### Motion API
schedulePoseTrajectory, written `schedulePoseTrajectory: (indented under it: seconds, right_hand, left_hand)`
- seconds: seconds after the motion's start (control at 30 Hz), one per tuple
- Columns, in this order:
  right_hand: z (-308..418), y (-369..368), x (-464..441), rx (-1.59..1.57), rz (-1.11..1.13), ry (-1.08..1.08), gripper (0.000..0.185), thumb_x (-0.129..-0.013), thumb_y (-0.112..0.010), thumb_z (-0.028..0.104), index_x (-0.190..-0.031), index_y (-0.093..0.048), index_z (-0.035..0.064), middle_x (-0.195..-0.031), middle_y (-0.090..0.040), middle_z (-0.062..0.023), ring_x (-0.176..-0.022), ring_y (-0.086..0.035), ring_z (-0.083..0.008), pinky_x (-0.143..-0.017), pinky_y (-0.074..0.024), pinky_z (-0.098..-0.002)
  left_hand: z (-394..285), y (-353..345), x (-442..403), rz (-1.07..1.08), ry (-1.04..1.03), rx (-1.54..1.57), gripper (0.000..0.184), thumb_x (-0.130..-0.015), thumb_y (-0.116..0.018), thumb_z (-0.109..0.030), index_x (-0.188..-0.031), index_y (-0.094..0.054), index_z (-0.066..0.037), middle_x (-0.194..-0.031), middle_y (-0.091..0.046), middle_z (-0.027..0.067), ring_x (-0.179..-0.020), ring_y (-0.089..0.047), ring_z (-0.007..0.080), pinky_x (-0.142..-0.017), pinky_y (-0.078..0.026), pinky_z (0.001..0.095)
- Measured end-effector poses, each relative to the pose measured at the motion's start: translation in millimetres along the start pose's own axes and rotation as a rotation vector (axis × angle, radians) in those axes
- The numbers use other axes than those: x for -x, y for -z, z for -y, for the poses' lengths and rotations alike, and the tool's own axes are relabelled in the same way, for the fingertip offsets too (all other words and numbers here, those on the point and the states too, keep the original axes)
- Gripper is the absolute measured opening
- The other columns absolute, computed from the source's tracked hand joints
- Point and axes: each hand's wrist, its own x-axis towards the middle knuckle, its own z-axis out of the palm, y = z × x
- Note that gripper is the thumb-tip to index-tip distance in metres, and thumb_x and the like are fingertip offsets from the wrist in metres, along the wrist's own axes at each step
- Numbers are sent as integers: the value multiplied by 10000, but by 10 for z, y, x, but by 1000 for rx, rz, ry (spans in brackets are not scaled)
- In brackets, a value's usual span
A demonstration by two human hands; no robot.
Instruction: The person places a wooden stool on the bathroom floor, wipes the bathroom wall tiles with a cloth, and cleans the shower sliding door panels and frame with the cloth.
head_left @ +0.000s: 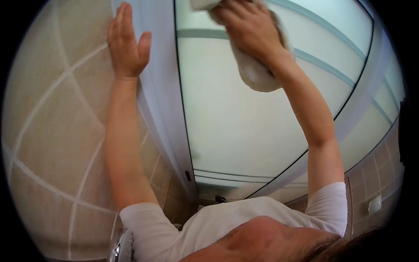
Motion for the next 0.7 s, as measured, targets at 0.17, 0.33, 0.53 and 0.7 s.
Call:
schedulePoseTrajectory:
  seconds: [0.17,0.33,0.53,0.7]
  right_hand:
    - [284,-427,-542,-191,-201,110,323,-888,-484,200,-1185,-551,92,-1237,-553,-91,-1183,-500,-262,-1040,-304,-482]
    - [517,-523,-1084,-360,-356,-6,309,-859,-471,154,-1140,-574,77,-1150,-586,-103,-1108,-531,-272,-1019,-312,-493]
    - [1010,-896,-704,-246,-410,79,270,-830,-470,151,-1027,-629,58,-1043,-600,-102,-1006,-558,-256,-1026,-304,-520]
    - [1471,-1120,54,-255,-302,220,328,-784,-529,154,-1077,-651,72,-1127,-613,-73,-1035,-550,-234,-1057,-265,-545]
  left_hand:
    - [21,30,77,52,96,54,646,-864,-470,-304,-1387,-308,38,-1413,-371,218,-1282,-355,386,-1082,-252,447]
    - [3,55,54,-24,82,16,714,-872,-428,-377,-1402,-260,70,-1446,-270,280,-1318,-291,426,-1106,-201,462]
    - [-13,75,83,-49,116,-78,723,-876,-420,-399,-1395,-270,83,-1432,-269,305,-1318,-277,436,-1108,-196,460]
    - [-91,162,95,10,138,-43,718,-890,-400,-407,-1390,-270,92,-1412,-293,312,-1308,-283,447,-1105,-200,463]
